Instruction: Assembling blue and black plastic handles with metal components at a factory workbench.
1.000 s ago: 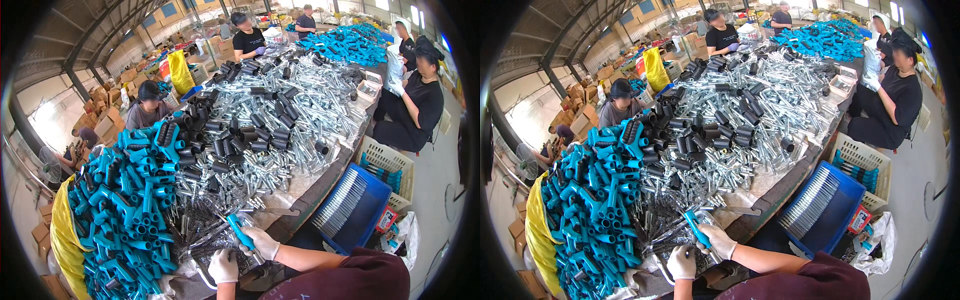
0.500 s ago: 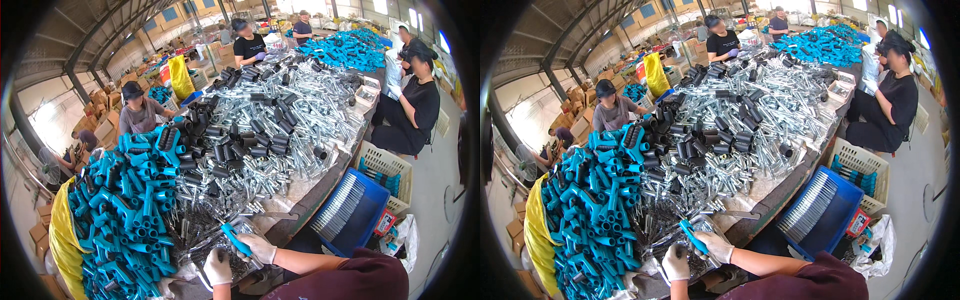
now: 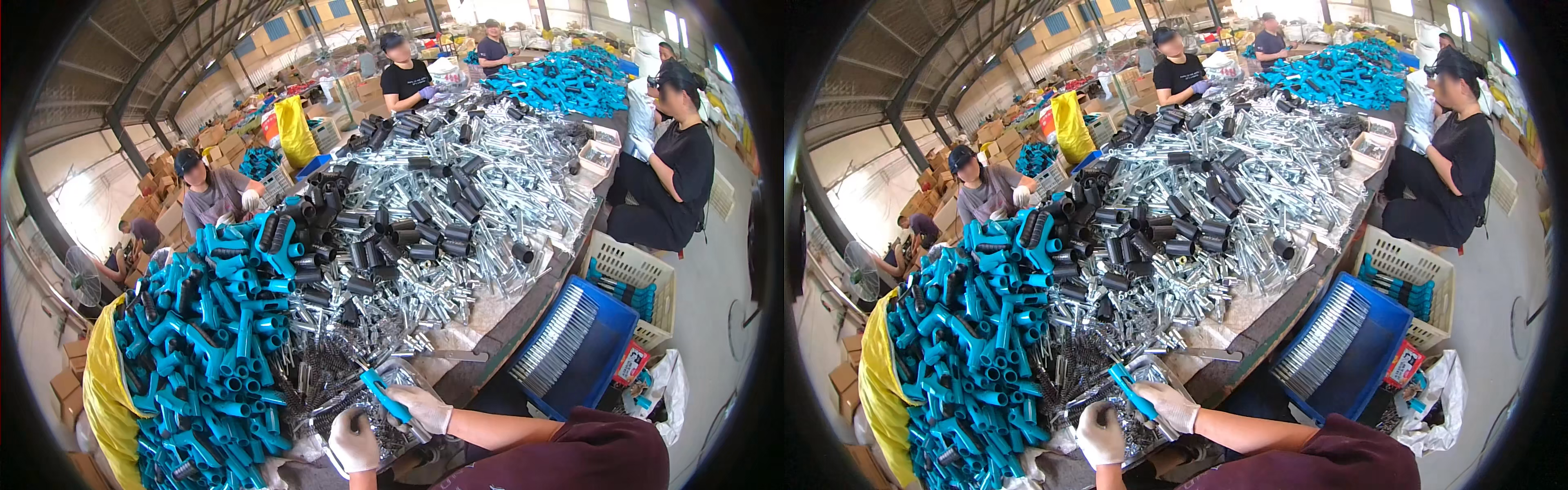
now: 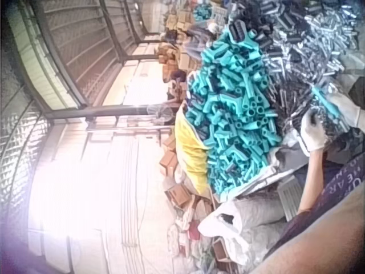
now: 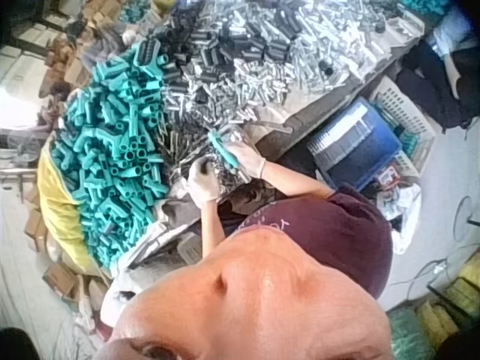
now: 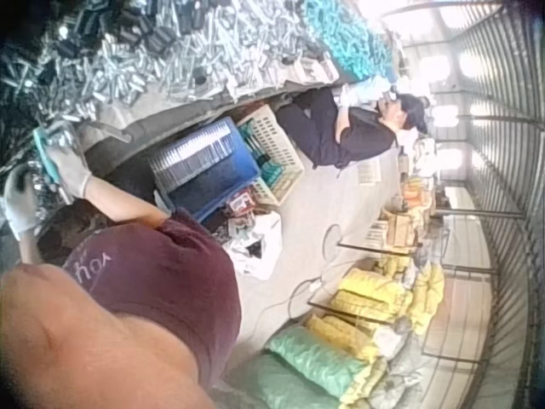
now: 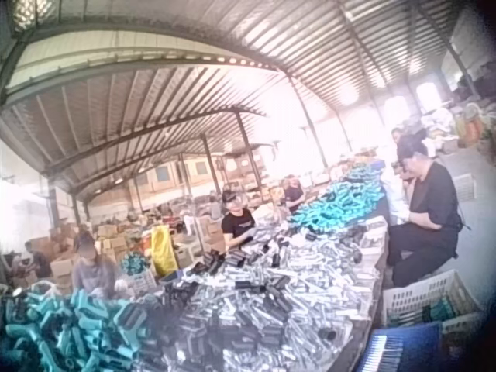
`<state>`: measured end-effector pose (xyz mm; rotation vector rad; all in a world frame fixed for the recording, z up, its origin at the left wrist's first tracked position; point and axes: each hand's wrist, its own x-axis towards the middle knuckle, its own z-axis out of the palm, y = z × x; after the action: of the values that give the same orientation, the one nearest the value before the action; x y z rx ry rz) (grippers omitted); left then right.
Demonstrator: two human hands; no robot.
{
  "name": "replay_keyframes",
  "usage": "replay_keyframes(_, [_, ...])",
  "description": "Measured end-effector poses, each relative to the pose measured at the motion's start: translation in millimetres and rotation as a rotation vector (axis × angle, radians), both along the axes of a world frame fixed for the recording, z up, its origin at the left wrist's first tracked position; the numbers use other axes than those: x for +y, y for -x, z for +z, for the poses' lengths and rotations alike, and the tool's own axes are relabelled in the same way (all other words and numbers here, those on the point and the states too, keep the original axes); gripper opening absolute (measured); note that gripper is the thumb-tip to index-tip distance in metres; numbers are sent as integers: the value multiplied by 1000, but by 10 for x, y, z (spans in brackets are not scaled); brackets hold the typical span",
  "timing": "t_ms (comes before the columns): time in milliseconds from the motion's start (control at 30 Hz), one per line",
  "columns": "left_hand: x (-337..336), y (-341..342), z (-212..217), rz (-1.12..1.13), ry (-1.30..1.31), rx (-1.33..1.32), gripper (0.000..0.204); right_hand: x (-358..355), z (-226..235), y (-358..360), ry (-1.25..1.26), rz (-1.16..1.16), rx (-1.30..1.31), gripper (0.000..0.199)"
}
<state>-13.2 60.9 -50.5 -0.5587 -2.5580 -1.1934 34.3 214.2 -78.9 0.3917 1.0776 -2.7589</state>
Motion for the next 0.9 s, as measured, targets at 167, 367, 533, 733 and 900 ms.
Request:
replay_keyframes(167, [79,-131,241,-44,-216,-143,8,-16,39,-35,-77,48,30,35])
replay_keyframes(367, [90,-192,156,-92,-407,-273,10,12,99,-91,-82,128,55,45])
replay_keyframes(533, [87,-257,169,-90,-418,-249,10,-16,38,-67,-95,124,77,48])
replay_keyframes(733, [61,-282,144,-69,-412,-172,9,-26,102,-73,-248,109,158,51])
replay_keyframes(900, [92,-325,233,-32,-476,-264,10,3,172,-152,-152,157,99,47])
